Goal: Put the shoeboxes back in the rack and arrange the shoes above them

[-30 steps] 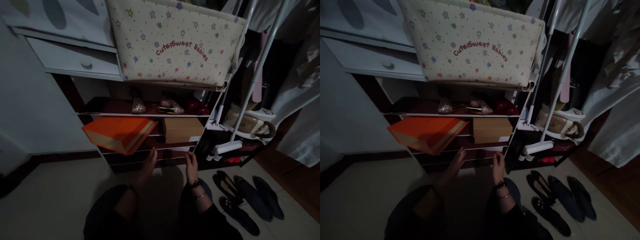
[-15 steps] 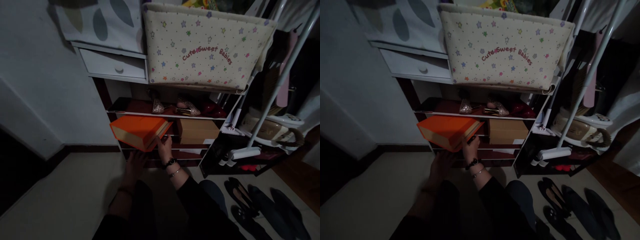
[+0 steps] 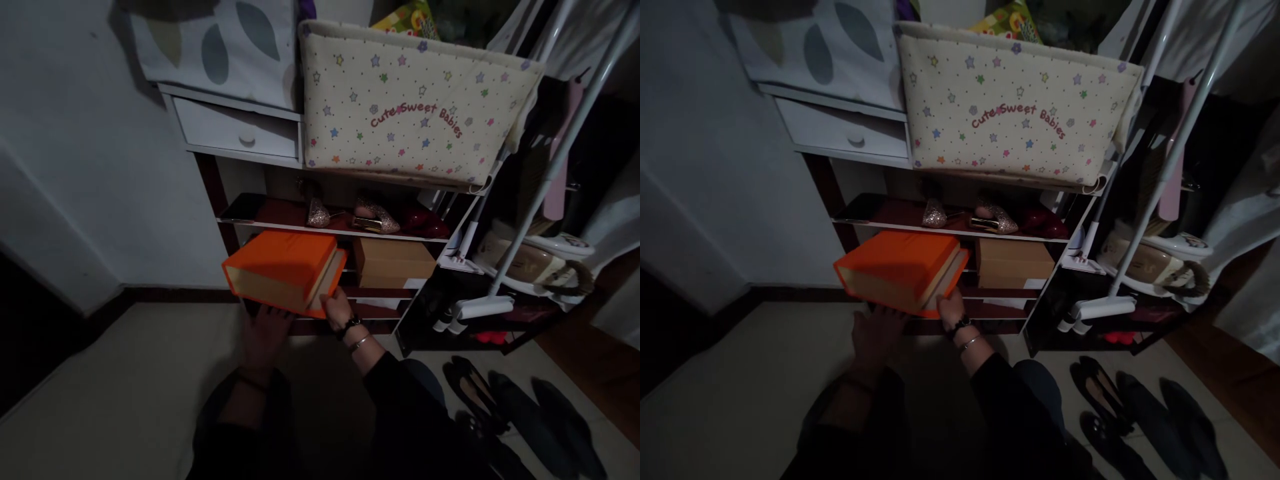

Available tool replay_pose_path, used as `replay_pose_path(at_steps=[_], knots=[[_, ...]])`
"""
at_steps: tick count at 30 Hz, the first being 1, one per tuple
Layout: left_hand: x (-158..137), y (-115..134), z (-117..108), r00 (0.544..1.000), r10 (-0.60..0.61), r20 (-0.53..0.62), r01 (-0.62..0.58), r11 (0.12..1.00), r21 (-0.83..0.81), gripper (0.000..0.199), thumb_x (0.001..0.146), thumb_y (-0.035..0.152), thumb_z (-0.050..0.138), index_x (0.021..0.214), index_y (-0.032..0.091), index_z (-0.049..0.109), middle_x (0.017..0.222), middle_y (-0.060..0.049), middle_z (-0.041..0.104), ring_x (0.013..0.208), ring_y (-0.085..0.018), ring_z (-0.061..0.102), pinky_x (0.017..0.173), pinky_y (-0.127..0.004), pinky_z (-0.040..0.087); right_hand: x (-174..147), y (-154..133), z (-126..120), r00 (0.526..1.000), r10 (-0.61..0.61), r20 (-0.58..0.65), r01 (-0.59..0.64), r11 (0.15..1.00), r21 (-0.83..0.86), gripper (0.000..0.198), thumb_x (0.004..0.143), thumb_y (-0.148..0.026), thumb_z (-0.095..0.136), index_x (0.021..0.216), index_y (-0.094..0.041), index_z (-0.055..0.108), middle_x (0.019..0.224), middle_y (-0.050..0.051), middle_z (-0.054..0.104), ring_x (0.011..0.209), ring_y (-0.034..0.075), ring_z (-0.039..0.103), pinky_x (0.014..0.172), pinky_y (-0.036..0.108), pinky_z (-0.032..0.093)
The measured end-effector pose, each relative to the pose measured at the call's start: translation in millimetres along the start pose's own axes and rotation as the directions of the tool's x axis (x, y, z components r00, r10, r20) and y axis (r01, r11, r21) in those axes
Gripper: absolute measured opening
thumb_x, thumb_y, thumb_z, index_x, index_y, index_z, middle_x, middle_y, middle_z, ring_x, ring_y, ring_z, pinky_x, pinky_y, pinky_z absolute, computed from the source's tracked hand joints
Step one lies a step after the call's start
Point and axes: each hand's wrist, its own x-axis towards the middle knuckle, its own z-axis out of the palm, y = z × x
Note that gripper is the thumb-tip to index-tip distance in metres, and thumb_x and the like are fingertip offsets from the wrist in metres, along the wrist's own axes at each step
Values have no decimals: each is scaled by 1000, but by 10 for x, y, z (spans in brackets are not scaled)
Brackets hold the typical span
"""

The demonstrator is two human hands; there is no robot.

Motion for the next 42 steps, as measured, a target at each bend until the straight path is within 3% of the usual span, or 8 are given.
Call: replay_pose_path(at_steps=[3,6,10,15,21,24,31,42], knots=[[-132,28,-101,996,-27,81,29,999,-27,63,101,67,37,141,25,63,148,-12,64,150,-31,44,127,-59,29,-271,-31,-246,998,55,15,-56,996,65,47,68,-26,60,115,-21,60,108,8,79,103,27,74,99,45,59],[-271,19,-211,991,26,133,-31,999,35,60,102,61,44,154,33,52,161,-6,53,159,-28,31,130,-58,22,-517,-88,-477,990,87,112,-101,987,125,51,64,-23,60,116,-20,62,111,7,79,103,27,74,98,45,59],[-440,-32,-288,986,101,130,-111,991,70,60,97,66,52,151,40,54,160,-2,54,159,-30,31,128,-58,28,-709,-184,-672,974,129,188,-151,983,108,53,66,-23,62,120,-22,63,112,6,78,103,28,74,87,43,62],[-565,-38,-294,984,134,115,-144,986,81,59,95,68,56,149,45,56,159,1,55,160,-31,30,129,-60,26,-770,-280,-688,933,221,286,-258,961,99,62,74,-30,69,135,-27,58,118,3,76,96,26,75,75,38,62],[-590,21,-348,986,109,125,-111,994,8,56,97,66,54,151,48,54,160,6,54,163,-27,23,131,-59,23,-825,-352,-574,948,1,319,-50,988,147,58,86,-47,75,139,-32,59,134,1,70,125,24,66,109,45,55],[-580,40,-446,990,104,97,-110,992,64,56,95,67,55,149,51,55,160,6,54,162,-28,25,129,-59,25,-888,-405,-567,946,-32,322,-14,990,138,60,86,-45,78,140,-31,59,137,3,68,128,24,64,114,45,52],[-619,57,-594,996,60,62,-68,987,143,62,85,75,60,141,49,62,156,3,59,159,-36,31,122,-61,36,-995,-401,-566,924,155,350,-214,967,137,82,81,-36,75,157,-36,42,127,3,72,103,27,74,76,40,65],[-570,186,-714,998,60,-6,-59,990,125,52,94,65,55,145,52,57,158,5,57,164,-28,18,127,-65,22,-972,-410,-526,937,142,319,-209,960,186,78,79,-31,72,153,-33,48,126,3,73,97,24,75,65,32,63]])
